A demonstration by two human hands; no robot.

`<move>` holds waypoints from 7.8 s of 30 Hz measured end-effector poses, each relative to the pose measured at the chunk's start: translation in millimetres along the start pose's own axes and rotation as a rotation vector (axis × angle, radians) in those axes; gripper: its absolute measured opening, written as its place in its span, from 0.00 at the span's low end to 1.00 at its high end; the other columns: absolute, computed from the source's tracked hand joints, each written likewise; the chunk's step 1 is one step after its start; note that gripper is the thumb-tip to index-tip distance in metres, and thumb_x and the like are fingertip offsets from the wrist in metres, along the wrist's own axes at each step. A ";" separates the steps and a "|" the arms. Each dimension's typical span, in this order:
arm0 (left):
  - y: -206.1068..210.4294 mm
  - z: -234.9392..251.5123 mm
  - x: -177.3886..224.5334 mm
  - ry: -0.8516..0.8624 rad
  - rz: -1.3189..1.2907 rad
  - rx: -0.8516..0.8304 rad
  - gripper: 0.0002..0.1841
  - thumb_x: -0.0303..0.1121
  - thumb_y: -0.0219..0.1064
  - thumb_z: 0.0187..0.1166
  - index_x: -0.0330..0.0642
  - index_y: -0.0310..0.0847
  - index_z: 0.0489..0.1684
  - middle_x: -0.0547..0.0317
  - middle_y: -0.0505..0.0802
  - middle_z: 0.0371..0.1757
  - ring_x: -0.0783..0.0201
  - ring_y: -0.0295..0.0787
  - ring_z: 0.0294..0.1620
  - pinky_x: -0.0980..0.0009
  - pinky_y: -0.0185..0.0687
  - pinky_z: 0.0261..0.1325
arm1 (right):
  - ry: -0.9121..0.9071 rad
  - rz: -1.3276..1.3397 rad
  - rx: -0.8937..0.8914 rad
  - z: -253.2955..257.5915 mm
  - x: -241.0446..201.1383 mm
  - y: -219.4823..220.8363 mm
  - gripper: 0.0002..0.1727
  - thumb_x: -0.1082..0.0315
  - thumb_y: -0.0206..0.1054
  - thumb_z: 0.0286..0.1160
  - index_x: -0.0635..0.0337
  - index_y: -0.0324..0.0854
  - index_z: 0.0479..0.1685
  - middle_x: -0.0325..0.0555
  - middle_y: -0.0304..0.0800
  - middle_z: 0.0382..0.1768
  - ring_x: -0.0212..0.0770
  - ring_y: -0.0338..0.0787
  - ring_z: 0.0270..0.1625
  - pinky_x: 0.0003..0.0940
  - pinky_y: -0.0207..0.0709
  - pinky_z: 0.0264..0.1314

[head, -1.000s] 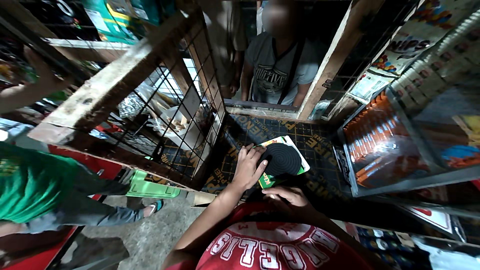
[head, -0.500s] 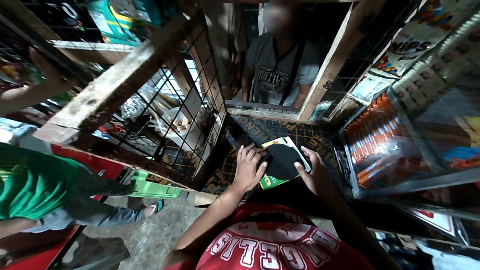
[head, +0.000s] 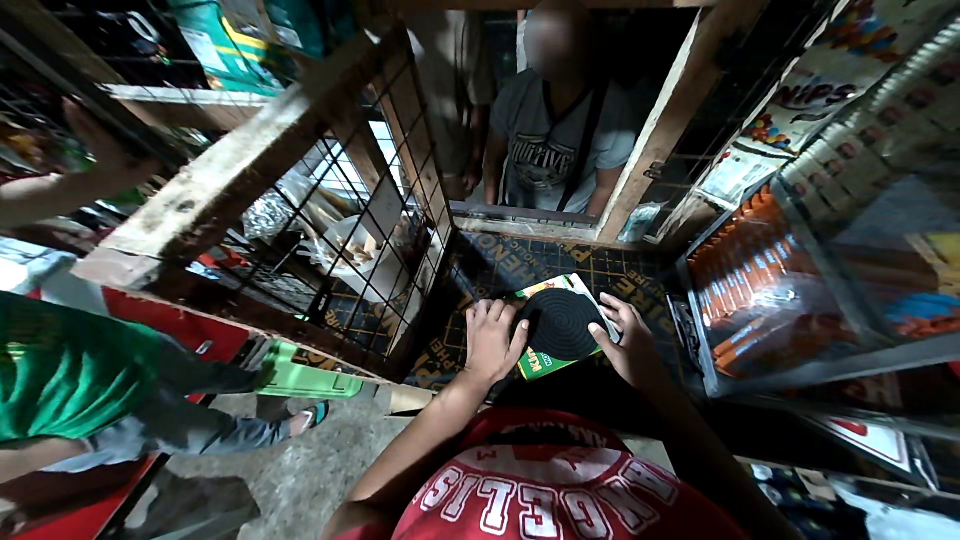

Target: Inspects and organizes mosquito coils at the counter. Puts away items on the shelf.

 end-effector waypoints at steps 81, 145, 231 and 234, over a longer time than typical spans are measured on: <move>-7.1 26.6 -1.0 -0.499 -1.153 -0.157 0.11 0.19 0.73 0.72 0.33 0.85 0.51 0.56 0.95 0.43 0.68 0.92 0.45 0.68 0.90 0.54 | 0.182 1.090 -0.065 10.8 -27.7 36.2 0.15 0.76 0.59 0.84 0.66 0.74 0.66 0.48 0.92 0.51 0.40 0.94 0.51 0.39 0.91 0.57; 18.3 0.1 -6.3 -0.597 -1.179 -0.284 0.33 0.31 0.64 0.85 0.44 0.54 0.90 0.49 0.86 0.66 0.57 0.92 0.52 0.59 0.91 0.56 | 0.408 0.812 0.060 -2.4 0.4 17.8 0.24 0.67 0.55 0.90 0.58 0.62 0.83 0.52 0.85 0.62 0.42 0.92 0.54 0.42 0.90 0.55; 9.3 -21.8 33.5 0.370 -0.206 -0.166 0.33 0.58 0.51 0.85 0.41 0.79 0.74 0.47 0.88 0.69 0.50 0.81 0.74 0.54 0.73 0.77 | 0.219 1.286 0.272 33.5 -23.6 -20.1 0.24 0.69 0.52 0.91 0.51 0.58 0.83 0.43 0.84 0.61 0.38 0.90 0.59 0.38 0.87 0.62; 8.2 -21.6 34.8 0.377 -0.191 -0.156 0.31 0.56 0.53 0.85 0.41 0.79 0.74 0.48 0.88 0.69 0.50 0.82 0.73 0.55 0.74 0.76 | 0.259 1.253 0.292 33.0 -20.1 -20.2 0.21 0.67 0.53 0.91 0.53 0.61 0.80 0.44 0.83 0.61 0.38 0.90 0.58 0.37 0.87 0.61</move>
Point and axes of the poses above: each hand's wrist, its own z-axis towards the middle knuckle, its own y-axis out of the palm, x = y × z, the point moved 9 cm from there along z, towards the middle knuckle
